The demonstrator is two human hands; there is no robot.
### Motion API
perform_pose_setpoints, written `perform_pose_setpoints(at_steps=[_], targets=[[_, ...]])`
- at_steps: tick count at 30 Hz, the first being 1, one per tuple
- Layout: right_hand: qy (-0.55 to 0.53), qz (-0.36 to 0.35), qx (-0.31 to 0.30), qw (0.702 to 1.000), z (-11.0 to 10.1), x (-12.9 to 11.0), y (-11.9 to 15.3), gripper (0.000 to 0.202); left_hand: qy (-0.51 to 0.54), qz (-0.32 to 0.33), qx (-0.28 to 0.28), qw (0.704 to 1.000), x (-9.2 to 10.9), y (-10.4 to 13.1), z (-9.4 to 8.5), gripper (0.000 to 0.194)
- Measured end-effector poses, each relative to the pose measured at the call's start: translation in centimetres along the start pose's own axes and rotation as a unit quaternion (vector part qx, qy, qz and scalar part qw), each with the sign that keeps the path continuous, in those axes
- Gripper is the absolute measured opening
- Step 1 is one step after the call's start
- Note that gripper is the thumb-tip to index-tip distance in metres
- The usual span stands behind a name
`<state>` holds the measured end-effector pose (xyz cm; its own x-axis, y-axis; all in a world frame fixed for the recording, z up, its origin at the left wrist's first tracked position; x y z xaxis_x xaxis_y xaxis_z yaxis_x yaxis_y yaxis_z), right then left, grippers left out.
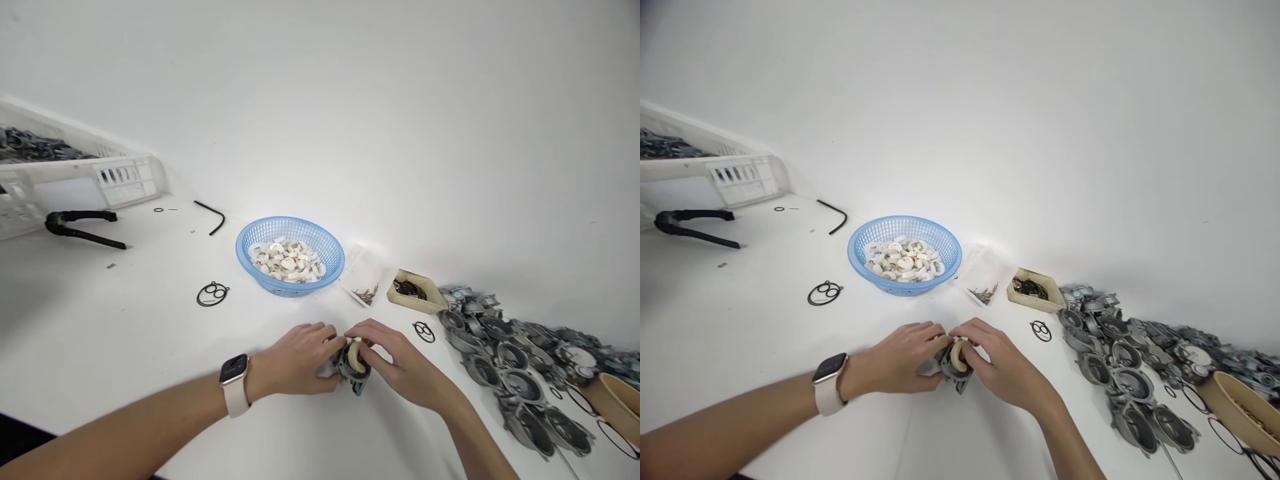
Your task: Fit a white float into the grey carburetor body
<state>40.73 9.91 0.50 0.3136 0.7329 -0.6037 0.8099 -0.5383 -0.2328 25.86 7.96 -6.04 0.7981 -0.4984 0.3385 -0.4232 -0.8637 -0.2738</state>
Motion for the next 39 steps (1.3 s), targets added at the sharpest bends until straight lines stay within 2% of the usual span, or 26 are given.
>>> perform_pose_setpoints(at_steps=[3, 8, 12, 16, 21, 26, 28, 30, 32, 36, 39], targets=[[0.015, -0.004, 0.015, 1.000, 0.4, -0.2, 0.9, 0.032, 0.003, -0.002, -0.011, 1.000, 0.1, 0.0, -0.1, 0.041], [0.048, -0.010, 0.033, 0.998, 1.2, 0.6, 2.4, 0.045, 0.016, -0.006, -0.018, 1.000, 0.0, -0.2, -0.2, 0.033], [0.054, -0.039, 0.090, 0.994, 1.9, 1.3, 2.9, 0.047, 0.018, -0.005, -0.015, 1.000, -0.1, -0.2, -0.1, 0.032], [0.053, -0.070, 0.151, 0.985, 2.0, 0.9, 3.2, 0.047, 0.024, -0.005, -0.012, 1.000, 0.0, -0.2, -0.3, 0.033], [0.031, -0.069, 0.215, 0.974, 1.2, 0.8, 3.6, 0.040, 0.025, 0.028, 0.047, 0.998, 0.7, 0.2, -1.5, 0.017], [0.013, -0.037, 0.237, 0.971, 1.5, 1.8, 3.5, 0.036, 0.080, 0.081, 0.132, 0.985, 1.3, 1.1, -2.9, 0.019], [0.012, -0.041, 0.245, 0.968, 1.8, 1.8, 3.4, 0.034, 0.087, 0.081, 0.162, 0.980, 1.1, 1.2, -3.3, 0.017], [0.012, -0.055, 0.247, 0.967, 2.1, 1.5, 3.3, 0.034, 0.083, 0.066, 0.167, 0.980, 0.9, 1.0, -3.4, 0.015], [0.017, -0.070, 0.242, 0.968, 2.5, 1.1, 3.1, 0.034, 0.082, 0.038, 0.142, 0.986, 0.7, 0.7, -3.2, 0.031], [0.046, -0.076, 0.230, 0.969, 3.2, 0.7, 3.0, 0.033, 0.098, 0.004, 0.057, 0.994, 0.8, 0.2, -2.3, 0.078], [0.070, -0.084, 0.232, 0.966, 3.6, 0.5, 3.0, 0.035, 0.119, 0.004, -0.007, 0.993, 1.0, 0.2, -1.3, 0.092]])
Point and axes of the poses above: each hand's wrist, its own y-axis away from the middle knuckle, its own z-axis out of the palm, x = y × z, the point moved 6 cm from there along -y, towards the middle knuckle, and after that the axes turned 14 degrees about -z, right-handed, at the moved point
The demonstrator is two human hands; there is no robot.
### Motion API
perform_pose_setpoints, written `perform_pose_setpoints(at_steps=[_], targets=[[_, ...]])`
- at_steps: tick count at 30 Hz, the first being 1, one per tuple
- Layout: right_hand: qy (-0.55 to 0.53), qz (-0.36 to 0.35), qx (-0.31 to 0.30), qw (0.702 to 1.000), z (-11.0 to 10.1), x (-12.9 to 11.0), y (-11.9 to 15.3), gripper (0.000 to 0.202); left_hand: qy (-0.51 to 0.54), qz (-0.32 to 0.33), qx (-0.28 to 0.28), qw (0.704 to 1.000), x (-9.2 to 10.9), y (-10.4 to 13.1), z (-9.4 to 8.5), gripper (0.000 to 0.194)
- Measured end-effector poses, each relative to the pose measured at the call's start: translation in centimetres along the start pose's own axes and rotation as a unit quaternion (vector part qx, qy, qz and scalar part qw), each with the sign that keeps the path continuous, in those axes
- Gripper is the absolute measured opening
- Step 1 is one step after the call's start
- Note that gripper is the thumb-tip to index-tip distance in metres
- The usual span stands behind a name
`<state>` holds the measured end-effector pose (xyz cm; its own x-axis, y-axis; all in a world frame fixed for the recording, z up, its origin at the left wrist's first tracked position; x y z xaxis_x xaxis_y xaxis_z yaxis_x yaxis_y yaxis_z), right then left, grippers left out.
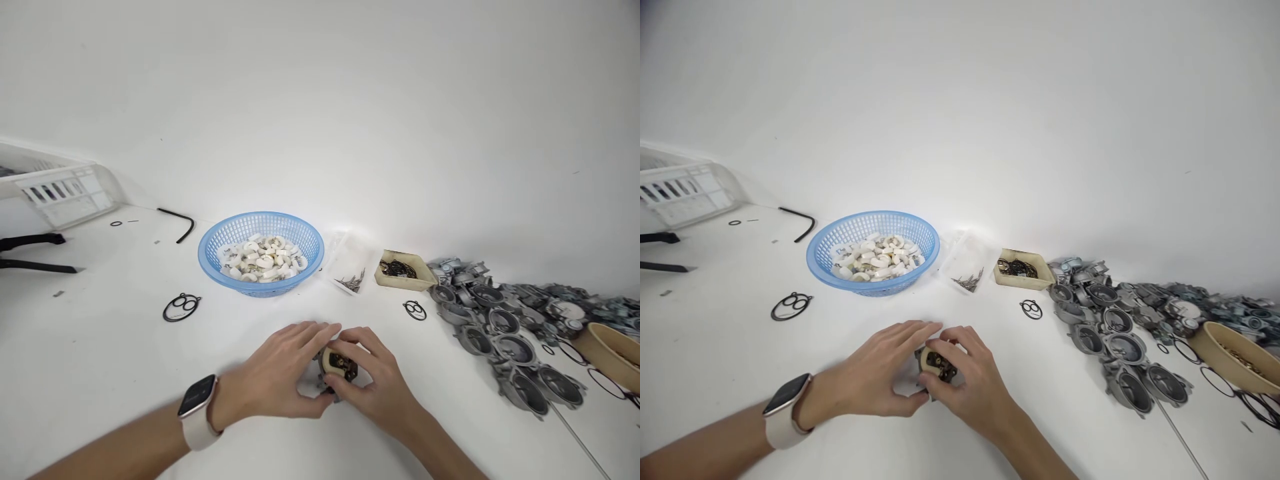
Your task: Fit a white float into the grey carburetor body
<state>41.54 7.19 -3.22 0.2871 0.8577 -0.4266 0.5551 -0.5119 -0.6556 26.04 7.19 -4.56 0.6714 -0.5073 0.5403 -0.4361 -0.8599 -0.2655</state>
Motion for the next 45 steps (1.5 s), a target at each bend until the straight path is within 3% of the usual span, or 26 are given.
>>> perform_pose_setpoints(at_steps=[3, 8, 13, 15, 26, 32, 40, 45], targets=[[0.013, -0.009, 0.000, 1.000, 0.2, -0.2, 0.0, 0.041, 0.005, -0.014, -0.041, 0.999, -0.3, 0.1, 0.8, 0.093], [0.026, -0.014, 0.003, 1.000, 0.0, -0.3, -0.2, 0.039, -0.024, -0.035, -0.052, 0.998, -0.6, 0.1, 1.1, 0.087], [0.053, -0.012, 0.015, 0.998, -0.3, -0.2, -0.2, 0.030, -0.057, -0.034, -0.024, 0.998, -0.5, -0.2, 0.8, 0.035], [0.063, -0.009, 0.018, 0.998, -0.2, -0.1, -0.3, 0.028, -0.068, -0.033, -0.014, 0.997, -0.5, -0.2, 0.8, 0.029], [0.065, -0.007, 0.039, 0.997, -0.2, -0.2, -0.3, 0.024, -0.092, -0.018, 0.045, 0.995, -0.6, 0.0, 0.7, 0.033], [0.069, 0.015, 0.009, 0.997, 0.3, 0.1, -0.2, 0.025, -0.105, -0.015, 0.073, 0.992, -0.6, 0.1, 0.5, 0.033], [0.065, -0.037, -0.003, 0.997, 0.2, 0.1, -0.2, 0.033, -0.079, -0.007, 0.110, 0.991, 0.0, 0.3, -0.4, 0.029], [0.080, -0.050, -0.025, 0.995, 0.3, 0.0, -0.1, 0.026, -0.037, -0.004, 0.083, 0.996, 0.3, 0.1, -0.8, 0.046]])
Point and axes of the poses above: each hand's wrist, its own y-axis away from the middle knuckle, its own z-axis out of the palm, x = y × z, the point moved 6 cm from there along -y, towards the middle knuckle, and after that the axes turned 14 degrees about -z, right-handed, at the moved point
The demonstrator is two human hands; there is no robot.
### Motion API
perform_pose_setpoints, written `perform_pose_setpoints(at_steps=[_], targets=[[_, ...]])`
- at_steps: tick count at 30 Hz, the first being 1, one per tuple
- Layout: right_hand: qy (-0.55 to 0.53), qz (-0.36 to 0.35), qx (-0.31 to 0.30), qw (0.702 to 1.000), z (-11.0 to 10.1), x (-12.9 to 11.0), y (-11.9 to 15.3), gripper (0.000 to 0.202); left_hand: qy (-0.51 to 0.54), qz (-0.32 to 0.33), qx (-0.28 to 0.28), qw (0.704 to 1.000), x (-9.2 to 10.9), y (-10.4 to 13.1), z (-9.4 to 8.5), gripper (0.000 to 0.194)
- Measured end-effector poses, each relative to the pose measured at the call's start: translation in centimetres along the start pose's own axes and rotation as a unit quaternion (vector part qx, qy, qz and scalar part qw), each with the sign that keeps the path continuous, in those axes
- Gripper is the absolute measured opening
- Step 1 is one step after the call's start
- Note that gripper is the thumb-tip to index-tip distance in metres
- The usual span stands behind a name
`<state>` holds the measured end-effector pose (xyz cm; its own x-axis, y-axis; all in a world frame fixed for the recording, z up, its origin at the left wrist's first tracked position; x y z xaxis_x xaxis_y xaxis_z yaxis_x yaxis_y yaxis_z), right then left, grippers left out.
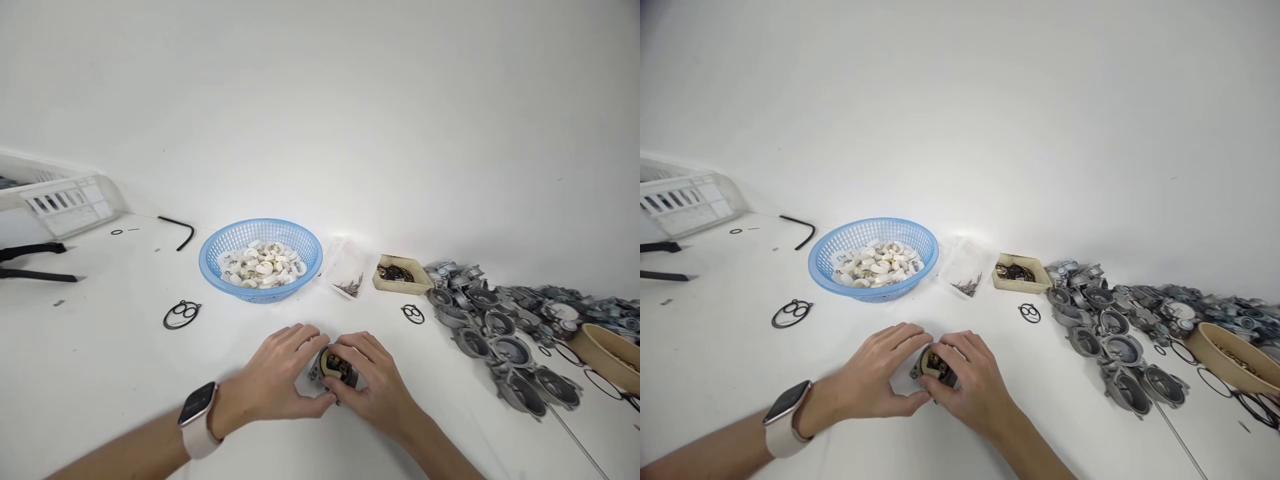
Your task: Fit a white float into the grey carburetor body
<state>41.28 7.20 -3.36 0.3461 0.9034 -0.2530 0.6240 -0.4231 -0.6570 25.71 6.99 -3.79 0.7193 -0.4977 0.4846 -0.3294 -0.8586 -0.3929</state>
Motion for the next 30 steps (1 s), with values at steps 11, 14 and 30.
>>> perform_pose_setpoints(at_steps=[11, 14, 30], targets=[[0.086, 0.036, 0.013, 0.996, -2.4, 4.6, 0.2, 0.015, 0.016, 0.006, -0.099, 0.995, -0.2, 0.6, 1.5, 0.068], [0.129, 0.081, -0.084, 0.985, -2.2, 8.8, -1.3, 0.021, 0.013, 0.007, -0.099, 0.995, -0.2, 0.6, 1.5, 0.063], [0.195, 0.136, -0.399, 0.886, 2.5, 17.2, -6.9, 0.024, -0.057, 0.041, -0.027, 0.997, 0.0, 0.8, 1.3, 0.052]])
Point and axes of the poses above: each hand's wrist, its own y-axis away from the middle knuckle, its own z-axis out of the palm, x = y × z, the point moved 6 cm from there along -y, towards the middle knuckle, and after that the axes turned 14 degrees about -z, right-handed, at the moved point
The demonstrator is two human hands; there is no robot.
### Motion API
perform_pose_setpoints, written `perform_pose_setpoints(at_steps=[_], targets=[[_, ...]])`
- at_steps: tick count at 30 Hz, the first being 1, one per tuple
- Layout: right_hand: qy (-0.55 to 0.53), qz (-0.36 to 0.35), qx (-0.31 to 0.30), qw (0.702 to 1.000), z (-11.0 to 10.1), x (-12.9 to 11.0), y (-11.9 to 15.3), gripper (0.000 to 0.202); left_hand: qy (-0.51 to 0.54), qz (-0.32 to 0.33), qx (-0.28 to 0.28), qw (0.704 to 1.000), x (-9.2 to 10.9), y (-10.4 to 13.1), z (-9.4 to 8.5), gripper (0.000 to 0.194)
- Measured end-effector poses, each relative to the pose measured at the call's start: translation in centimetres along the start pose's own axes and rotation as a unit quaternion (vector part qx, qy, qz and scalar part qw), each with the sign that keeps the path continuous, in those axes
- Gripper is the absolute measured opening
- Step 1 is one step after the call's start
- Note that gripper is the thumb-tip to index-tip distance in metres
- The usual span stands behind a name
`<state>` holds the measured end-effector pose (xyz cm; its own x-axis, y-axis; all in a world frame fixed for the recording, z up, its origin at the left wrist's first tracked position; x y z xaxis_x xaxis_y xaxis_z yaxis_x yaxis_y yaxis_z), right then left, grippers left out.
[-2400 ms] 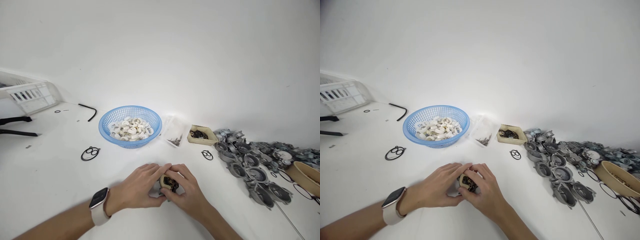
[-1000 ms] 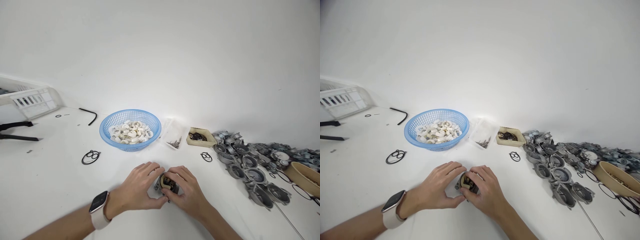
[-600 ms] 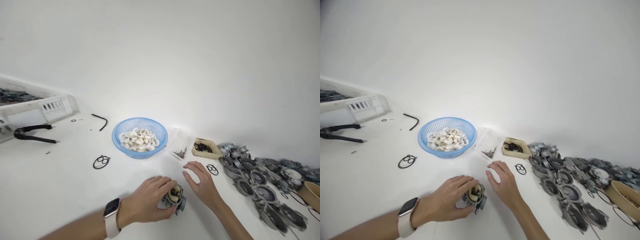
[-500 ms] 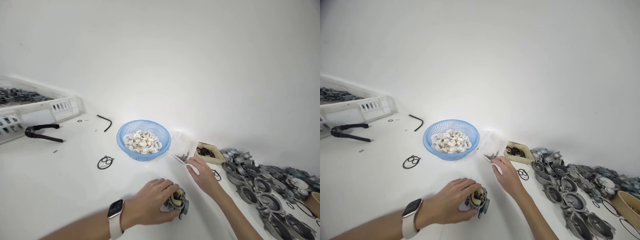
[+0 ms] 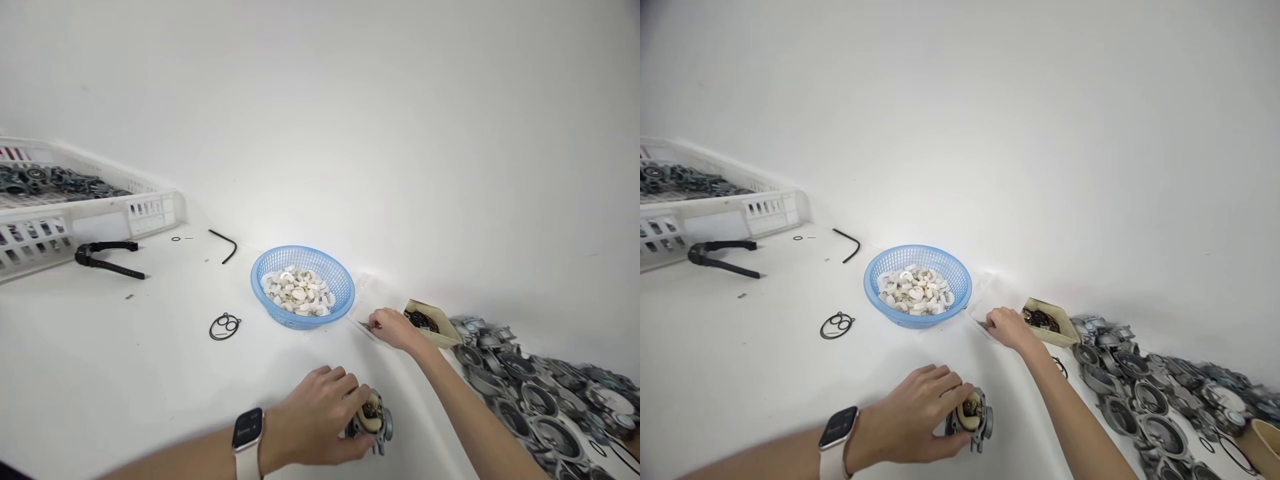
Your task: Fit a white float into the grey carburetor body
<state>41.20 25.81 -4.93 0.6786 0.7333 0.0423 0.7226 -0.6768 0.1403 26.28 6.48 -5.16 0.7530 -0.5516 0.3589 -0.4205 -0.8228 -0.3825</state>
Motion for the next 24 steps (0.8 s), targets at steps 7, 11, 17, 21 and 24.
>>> perform_pose_setpoints(at_steps=[7, 11, 17, 21, 24], targets=[[-0.038, -0.013, 0.048, 0.998, -1.5, -0.4, 0.4, 0.018, 0.002, -0.002, 0.004, 1.000, 0.2, 0.0, -0.2, 0.046], [-0.109, -0.024, 0.126, 0.986, -3.5, -1.0, 2.1, 0.020, 0.013, -0.025, 0.000, 1.000, 0.0, -0.1, -0.3, 0.037], [-0.275, -0.075, 0.145, 0.947, -3.5, -6.0, 8.0, 0.024, 0.076, -0.054, -0.015, 0.996, -0.1, -0.1, -0.5, 0.033], [-0.457, -0.072, 0.193, 0.866, -1.5, -9.4, 11.2, 0.020, 0.123, -0.075, -0.027, 0.989, -0.1, -0.2, -0.6, 0.030], [-0.502, -0.046, 0.230, 0.833, -0.3, -9.9, 12.1, 0.023, 0.141, -0.071, -0.033, 0.987, -0.1, -0.5, -0.8, 0.030]])
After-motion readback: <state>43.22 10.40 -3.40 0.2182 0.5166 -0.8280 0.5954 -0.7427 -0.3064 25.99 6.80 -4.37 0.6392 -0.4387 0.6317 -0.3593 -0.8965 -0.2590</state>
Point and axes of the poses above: each hand's wrist, its own y-axis away from the middle knuckle, its own z-axis out of the palm, x = y × z, the point moved 6 cm from there along -y, towards the middle knuckle, and after that the axes turned 14 degrees about -z, right-handed, at the moved point
